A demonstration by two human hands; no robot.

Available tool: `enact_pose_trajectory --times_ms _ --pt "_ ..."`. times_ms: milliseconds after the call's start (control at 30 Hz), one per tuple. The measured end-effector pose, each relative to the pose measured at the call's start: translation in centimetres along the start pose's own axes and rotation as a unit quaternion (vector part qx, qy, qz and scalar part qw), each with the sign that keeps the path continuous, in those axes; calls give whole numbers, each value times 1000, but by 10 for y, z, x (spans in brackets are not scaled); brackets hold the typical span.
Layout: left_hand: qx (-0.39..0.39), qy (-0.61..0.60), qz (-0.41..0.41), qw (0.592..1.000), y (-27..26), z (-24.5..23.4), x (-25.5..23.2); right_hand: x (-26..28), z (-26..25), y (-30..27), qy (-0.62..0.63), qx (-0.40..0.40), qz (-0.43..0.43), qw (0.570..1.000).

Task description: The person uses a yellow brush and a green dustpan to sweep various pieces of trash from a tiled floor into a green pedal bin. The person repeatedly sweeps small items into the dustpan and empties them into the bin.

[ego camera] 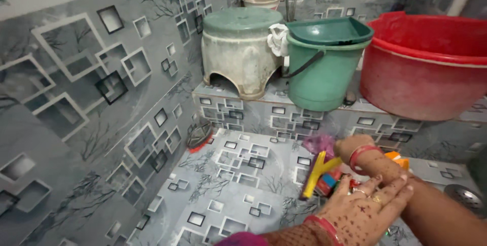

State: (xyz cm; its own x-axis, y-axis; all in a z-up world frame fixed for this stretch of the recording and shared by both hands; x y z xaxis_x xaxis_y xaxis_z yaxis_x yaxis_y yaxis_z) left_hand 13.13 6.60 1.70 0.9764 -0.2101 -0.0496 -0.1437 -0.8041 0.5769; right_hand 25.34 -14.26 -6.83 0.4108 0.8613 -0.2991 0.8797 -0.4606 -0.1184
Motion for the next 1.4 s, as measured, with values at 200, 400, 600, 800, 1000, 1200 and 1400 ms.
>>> enact_pose_trajectory --times_ms 200,400,600,800,1000,1200,1400 --pt "-46 36 19 998 -10 -21 -3 43 -31 -11 92 -14 -70 993" --pt "-11 36 107 994 -26 -32 13 83 4 -22 118 70 -164 977" --pt "43 96 142 984 -36 -36 38 6 -6 -14 19 29 -29 999" --pt "41 38 103 993 -40 -29 62 -19 -36 -20 -11 -50 -5 999" --pt "49 72 95 992 -31 -23 77 1 -6 -37 102 39 -30 994" --pt "117 102 42 987 -25 -26 91 -30 -3 -48 -68 25 8 997" --pt "117 108 4 987 -24 -43 102 -4 -15 -54 19 -62 -58 996"
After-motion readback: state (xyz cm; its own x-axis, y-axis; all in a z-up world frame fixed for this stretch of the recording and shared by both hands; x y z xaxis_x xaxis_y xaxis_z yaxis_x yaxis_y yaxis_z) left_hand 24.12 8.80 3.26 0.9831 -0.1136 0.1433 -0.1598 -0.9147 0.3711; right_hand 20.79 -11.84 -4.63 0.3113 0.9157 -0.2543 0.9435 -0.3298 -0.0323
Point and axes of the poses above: each hand's wrist, its own y-axis towards the middle knuckle, its own z-axis out of the palm, x = y × z, the point moved 7 cm from there along y, towards the middle knuckle, and after that the axes turned 6 degrees about -x, right-handed, at the moved point
